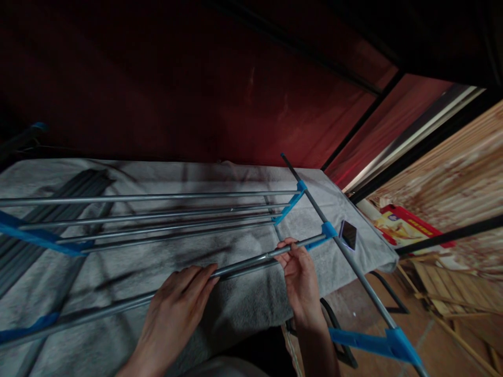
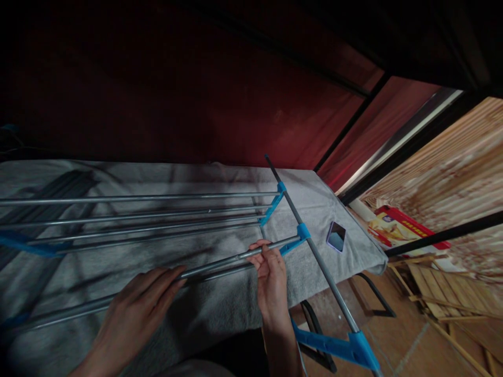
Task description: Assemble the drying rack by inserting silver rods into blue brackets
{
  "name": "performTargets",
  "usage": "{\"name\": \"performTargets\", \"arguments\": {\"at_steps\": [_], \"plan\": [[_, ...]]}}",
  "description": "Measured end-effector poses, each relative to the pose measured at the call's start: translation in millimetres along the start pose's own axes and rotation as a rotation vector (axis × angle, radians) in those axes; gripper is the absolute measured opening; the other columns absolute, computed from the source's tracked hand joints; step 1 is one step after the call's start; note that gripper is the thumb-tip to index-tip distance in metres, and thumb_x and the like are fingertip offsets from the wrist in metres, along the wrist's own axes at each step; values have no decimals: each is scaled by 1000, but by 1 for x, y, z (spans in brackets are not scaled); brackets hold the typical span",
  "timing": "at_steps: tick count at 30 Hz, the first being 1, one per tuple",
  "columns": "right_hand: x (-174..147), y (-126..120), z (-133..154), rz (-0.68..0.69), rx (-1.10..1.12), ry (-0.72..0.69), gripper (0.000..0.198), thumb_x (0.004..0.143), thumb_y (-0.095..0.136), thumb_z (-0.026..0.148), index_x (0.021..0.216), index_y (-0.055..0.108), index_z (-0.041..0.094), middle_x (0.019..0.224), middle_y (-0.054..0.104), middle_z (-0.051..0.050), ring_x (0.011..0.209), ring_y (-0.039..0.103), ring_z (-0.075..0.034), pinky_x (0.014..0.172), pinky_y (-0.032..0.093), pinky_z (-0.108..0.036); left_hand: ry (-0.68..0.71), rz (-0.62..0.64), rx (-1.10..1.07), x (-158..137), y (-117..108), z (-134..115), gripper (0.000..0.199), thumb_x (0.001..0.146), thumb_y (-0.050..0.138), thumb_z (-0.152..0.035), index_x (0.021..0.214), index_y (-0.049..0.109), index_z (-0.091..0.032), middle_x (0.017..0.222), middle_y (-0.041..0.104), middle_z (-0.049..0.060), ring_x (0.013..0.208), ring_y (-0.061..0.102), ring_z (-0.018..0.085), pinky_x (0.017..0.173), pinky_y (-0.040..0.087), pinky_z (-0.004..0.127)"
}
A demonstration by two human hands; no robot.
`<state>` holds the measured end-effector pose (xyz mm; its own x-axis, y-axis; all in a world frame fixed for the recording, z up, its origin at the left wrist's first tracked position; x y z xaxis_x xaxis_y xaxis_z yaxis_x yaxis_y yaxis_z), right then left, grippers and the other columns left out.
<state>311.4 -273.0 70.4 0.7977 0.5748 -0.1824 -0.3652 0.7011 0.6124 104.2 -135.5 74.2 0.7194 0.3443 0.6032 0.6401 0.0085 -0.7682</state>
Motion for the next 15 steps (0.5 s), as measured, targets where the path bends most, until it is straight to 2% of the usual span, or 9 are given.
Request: {"name": "performTargets", "arguments": {"at_steps": [9, 15], "plan": [[-1, 0, 3, -25, -3, -12, 26, 80, 79, 38, 96, 67, 21, 92, 68, 0, 68, 60, -10, 63, 51, -21, 17, -40, 2, 2, -9, -1, 29, 105, 46, -32, 120, 68, -22, 97, 74, 3, 83, 66, 19, 78, 51, 34], [-1, 0, 2, -35, 1, -22, 28, 79, 82, 39, 94, 67, 20, 92, 69, -1, 72, 62, -11, 66, 52, -23, 50, -18, 21, 5, -12, -4, 28, 105, 45, -29, 119, 67, -20, 95, 74, 3, 80, 66, 18, 77, 49, 34]]}}
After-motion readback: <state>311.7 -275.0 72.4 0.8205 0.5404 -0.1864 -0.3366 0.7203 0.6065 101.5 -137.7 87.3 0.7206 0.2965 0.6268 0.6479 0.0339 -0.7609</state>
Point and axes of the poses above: each hand's wrist, its own x-axis towards the middle knuckle, its own y-axis out of the palm, z = x × y, the point moved 3 cm from there along x, towards the middle knuckle
